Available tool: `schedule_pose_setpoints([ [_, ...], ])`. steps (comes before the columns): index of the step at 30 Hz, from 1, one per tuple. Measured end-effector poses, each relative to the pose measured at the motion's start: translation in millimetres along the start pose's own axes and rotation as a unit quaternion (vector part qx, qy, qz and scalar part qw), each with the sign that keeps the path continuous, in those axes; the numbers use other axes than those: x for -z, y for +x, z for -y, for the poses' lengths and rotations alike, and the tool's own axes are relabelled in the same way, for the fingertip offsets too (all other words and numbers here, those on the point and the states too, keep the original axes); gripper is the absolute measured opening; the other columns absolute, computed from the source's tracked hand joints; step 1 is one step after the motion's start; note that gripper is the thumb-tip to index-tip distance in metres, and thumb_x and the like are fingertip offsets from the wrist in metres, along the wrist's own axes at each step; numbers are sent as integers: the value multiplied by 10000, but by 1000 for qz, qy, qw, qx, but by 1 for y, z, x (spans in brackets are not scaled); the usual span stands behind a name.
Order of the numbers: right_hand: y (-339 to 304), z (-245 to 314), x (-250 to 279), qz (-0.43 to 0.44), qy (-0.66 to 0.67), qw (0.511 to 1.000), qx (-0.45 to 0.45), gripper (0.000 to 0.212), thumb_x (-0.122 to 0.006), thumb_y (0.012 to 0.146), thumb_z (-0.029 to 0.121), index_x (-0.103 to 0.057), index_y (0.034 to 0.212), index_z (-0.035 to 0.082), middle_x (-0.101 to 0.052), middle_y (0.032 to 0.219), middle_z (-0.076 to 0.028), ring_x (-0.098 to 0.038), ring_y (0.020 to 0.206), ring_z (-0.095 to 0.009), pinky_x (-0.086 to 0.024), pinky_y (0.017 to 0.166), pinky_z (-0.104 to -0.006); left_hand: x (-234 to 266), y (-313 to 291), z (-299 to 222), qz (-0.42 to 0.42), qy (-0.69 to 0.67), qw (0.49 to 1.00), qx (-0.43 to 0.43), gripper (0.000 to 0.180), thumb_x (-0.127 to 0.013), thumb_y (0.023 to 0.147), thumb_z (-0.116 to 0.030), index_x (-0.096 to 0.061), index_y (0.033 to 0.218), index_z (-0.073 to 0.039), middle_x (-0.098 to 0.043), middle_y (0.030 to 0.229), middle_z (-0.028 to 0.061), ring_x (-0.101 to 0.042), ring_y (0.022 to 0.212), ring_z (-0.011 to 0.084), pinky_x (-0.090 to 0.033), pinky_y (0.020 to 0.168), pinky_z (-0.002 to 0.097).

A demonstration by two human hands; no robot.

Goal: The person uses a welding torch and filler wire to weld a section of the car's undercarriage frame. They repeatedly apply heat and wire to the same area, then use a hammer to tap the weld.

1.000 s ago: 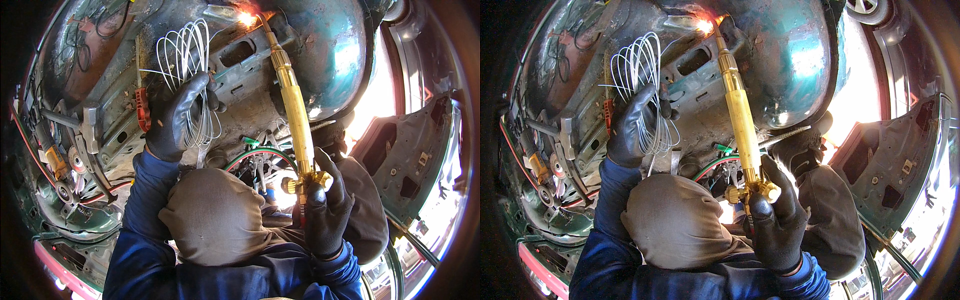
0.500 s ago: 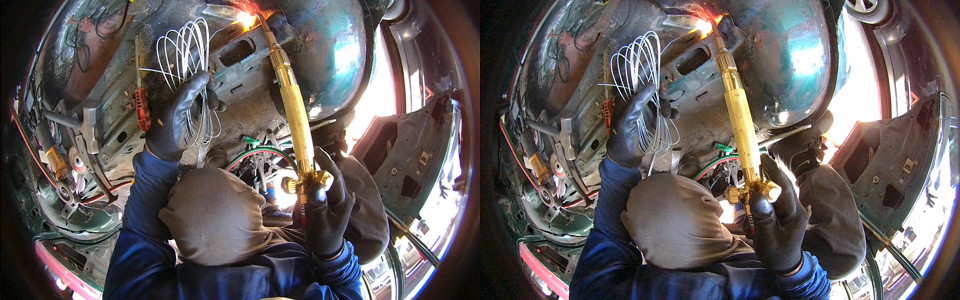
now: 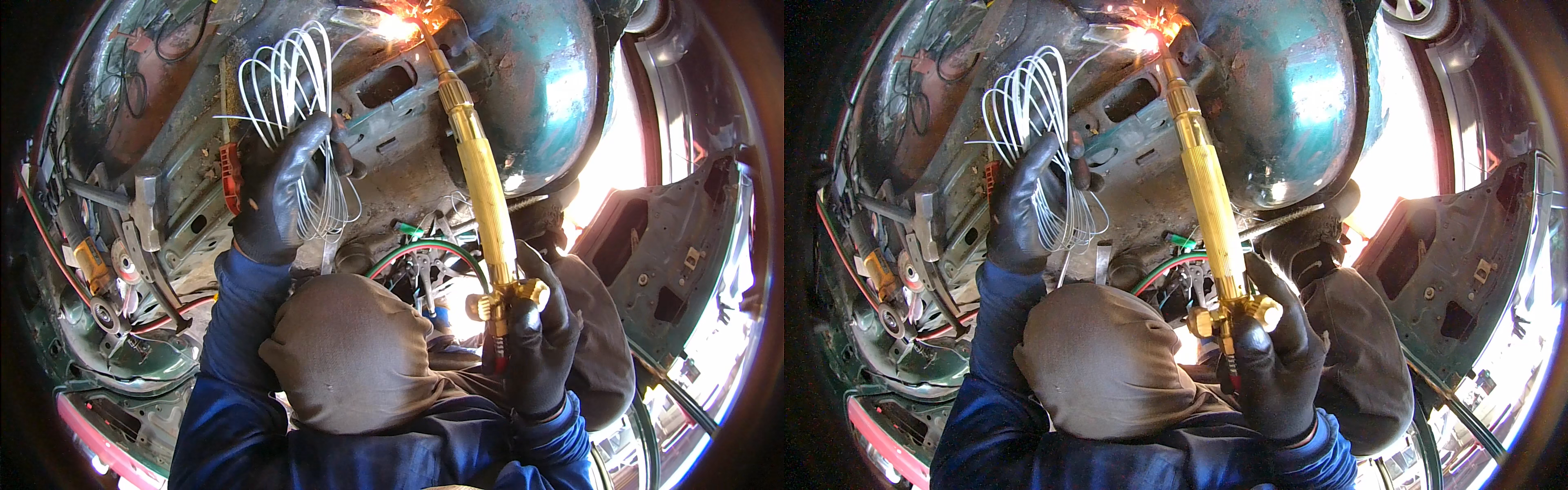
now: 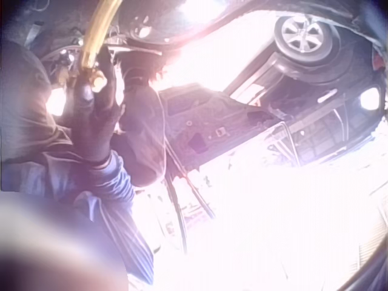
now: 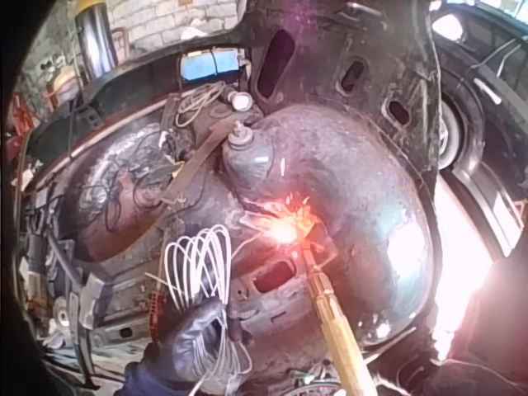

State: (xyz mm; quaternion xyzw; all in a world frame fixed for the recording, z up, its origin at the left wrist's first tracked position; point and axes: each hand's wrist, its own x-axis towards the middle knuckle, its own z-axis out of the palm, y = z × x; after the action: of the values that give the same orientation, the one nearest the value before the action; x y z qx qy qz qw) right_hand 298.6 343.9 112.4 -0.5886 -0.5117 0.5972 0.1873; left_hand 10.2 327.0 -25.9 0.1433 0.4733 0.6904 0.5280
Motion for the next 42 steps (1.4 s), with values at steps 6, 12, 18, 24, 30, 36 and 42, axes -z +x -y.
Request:
schedule_pose_setpoints([
  [6,-15,1,16,-17,60,998,-8,914,-741,983,616,-521,1534,-79,-720,1313,-177,-701,1115,-202,-562,973,-363,2,-4,-13,-44,-40,998,8,348,-637,1084,-289,-654,1290,-10,-674,1070,109,-661,849,206,-624,783,425],
  [12,-17,7,25,-22,13,1000,-1,876,-743,996,578,-519,1543,-68,-679,1414,-179,-672,1193,-206,-545,1023,-382,7,-1,-8,24,62,998,15,363,-625,1092,-335,-667,1321,-56,-693,1039,76,-656,853,200,-608,811,416],
  [18,-9,6,14,-24,-79,996,42,740,-679,1069,489,-539,1526,-75,-650,1474,-208,-638,1303,-238,-526,1082,-408,7,8,5,35,57,997,27,334,-653,1080,-258,-657,1344,-52,-686,1040,80,-655,860,215,-599,823,443],
  [24,-6,4,7,-25,-99,994,47,707,-646,1087,490,-551,1518,-62,-679,1427,-214,-663,1277,-259,-524,1087,-423,9,7,8,43,49,998,12,357,-646,1090,-272,-650,1366,-45,-684,1050,75,-662,878,218,-596,842,454],
  [30,-3,6,1,-12,-101,995,20,722,-635,1085,519,-555,1508,-61,-696,1380,-227,-675,1258,-266,-537,1070,-434,14,6,16,35,78,996,-3,360,-639,1094,-281,-652,1364,-44,-680,1031,73,-664,877,209,-602,841,459],
  [36,-2,4,1,-14,-119,992,32,727,-624,1088,528,-558,1510,-59,-692,1384,-233,-685,1242,-268,-544,1059,-439,11,9,14,42,51,998,6,356,-643,1092,-282,-658,1354,-42,-677,1010,75,-665,873,204,-606,836,454],
  [42,3,3,-3,-11,-115,991,63,721,-632,1088,512,-546,1524,-56,-692,1386,-226,-679,1256,-271,-543,1064,-441,17,9,16,51,70,996,-7,351,-639,1095,-284,-661,1342,-36,-677,1013,79,-668,878,206,-609,845,463],
])
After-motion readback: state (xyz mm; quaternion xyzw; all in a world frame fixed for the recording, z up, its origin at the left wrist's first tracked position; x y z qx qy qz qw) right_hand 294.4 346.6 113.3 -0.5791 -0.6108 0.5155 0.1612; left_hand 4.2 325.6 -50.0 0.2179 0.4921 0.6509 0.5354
